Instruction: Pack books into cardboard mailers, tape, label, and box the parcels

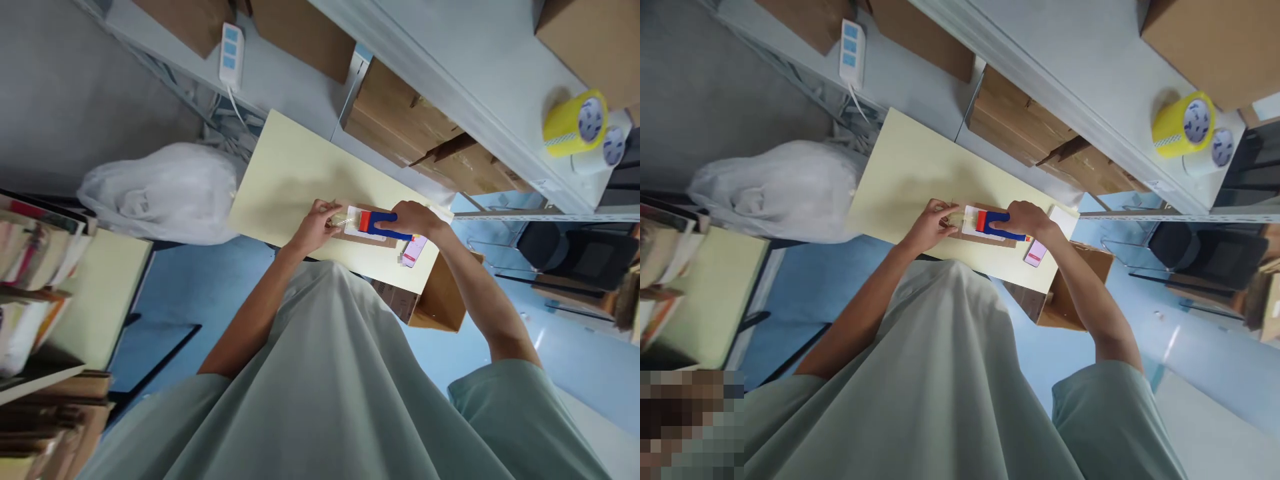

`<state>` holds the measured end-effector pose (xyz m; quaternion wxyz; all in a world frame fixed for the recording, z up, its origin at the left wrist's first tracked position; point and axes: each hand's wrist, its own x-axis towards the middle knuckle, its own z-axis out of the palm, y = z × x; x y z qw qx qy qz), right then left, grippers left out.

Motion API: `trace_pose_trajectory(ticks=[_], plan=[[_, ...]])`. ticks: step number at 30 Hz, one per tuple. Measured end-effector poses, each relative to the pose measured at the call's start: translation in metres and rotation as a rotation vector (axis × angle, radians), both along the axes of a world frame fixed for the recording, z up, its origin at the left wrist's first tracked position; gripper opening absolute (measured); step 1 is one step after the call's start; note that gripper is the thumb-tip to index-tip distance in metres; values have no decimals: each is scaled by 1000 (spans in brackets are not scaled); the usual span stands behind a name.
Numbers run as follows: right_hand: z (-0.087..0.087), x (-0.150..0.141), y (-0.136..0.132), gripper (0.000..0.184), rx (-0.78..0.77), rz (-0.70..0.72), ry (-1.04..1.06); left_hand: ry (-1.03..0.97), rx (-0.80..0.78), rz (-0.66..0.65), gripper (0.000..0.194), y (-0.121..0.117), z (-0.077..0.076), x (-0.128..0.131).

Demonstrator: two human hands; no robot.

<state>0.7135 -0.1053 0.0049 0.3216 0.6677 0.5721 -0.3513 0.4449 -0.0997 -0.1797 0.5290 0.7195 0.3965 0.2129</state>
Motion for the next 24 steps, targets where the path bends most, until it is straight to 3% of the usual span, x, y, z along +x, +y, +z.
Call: trace_pose_trajectory(ticks=[5,9,17,20,24], plan=[[-8,3,-8,72,43,-51,45,117,-34,315,27,-13,9,20],[-9,3,-14,73,55,-81,79,155,-136,552,30,-25,10,32],[-9,18,-31,68,36,-124,191,168,-152,605,27,-33,6,29],[2,48,-44,71,2,-156,212,172,-166,597,28,-32,4,28],[31,102,-73,78,-57,-217,207,167,-136,585,31,-29,2,28]])
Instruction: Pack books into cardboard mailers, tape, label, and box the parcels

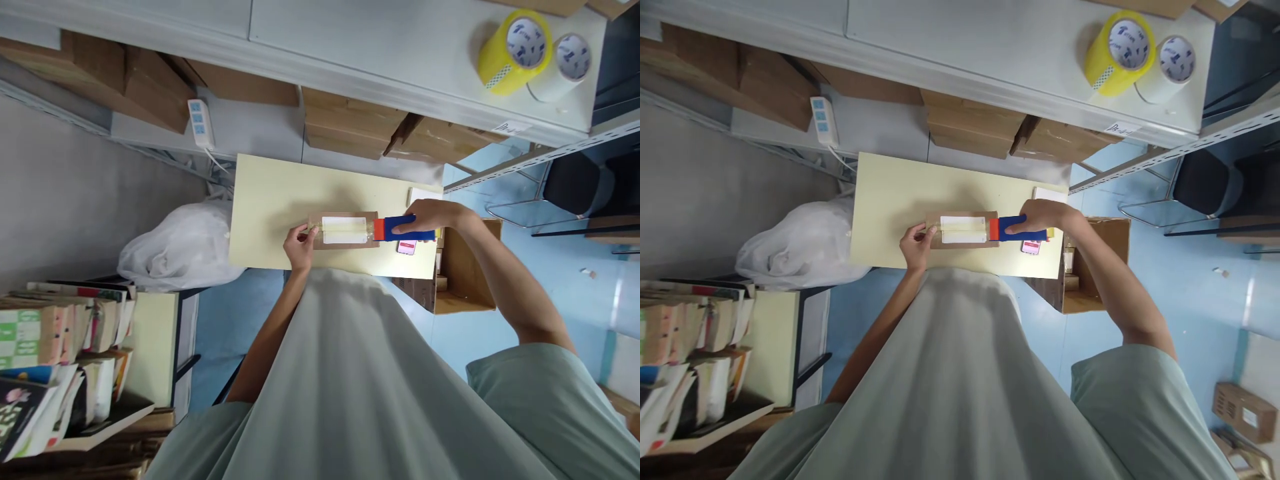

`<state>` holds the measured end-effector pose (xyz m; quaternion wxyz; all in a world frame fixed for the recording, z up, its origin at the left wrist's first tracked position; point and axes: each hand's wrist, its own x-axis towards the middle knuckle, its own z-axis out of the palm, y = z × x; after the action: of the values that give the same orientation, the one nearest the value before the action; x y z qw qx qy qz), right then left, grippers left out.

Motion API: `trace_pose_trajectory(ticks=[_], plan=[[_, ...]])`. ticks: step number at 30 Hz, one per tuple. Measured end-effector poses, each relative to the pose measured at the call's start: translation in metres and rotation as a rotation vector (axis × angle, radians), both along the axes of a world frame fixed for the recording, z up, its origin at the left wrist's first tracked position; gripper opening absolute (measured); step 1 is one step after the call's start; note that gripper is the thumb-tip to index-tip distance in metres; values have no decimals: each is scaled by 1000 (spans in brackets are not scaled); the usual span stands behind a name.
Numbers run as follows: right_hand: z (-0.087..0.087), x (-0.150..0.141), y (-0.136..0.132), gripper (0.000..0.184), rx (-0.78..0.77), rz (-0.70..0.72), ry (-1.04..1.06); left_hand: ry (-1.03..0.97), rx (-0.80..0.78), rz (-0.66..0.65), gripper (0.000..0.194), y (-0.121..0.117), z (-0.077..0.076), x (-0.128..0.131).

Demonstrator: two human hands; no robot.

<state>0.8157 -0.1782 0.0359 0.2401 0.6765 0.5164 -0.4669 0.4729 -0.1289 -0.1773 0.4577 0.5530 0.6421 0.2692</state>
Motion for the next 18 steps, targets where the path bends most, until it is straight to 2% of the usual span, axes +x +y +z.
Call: trace_pose_trajectory(ticks=[2,4,6,12,14,18], plan=[[12,22,-14,79,-28,-34,-8,9,7,-9,33,1,0,0],[15,34,-25,78,-45,-57,-34,23,9,-17,36,1,0,1],[7,37,-30,77,-46,-57,-89,32,15,-19,37,2,0,2],[-39,12,-30,77,-56,-82,-190,50,33,-38,36,7,1,2],[-45,3,-32,77,-46,-108,-199,67,34,-46,36,8,1,2],[-45,-15,-39,73,28,-118,-227,82,39,-62,36,8,2,0]])
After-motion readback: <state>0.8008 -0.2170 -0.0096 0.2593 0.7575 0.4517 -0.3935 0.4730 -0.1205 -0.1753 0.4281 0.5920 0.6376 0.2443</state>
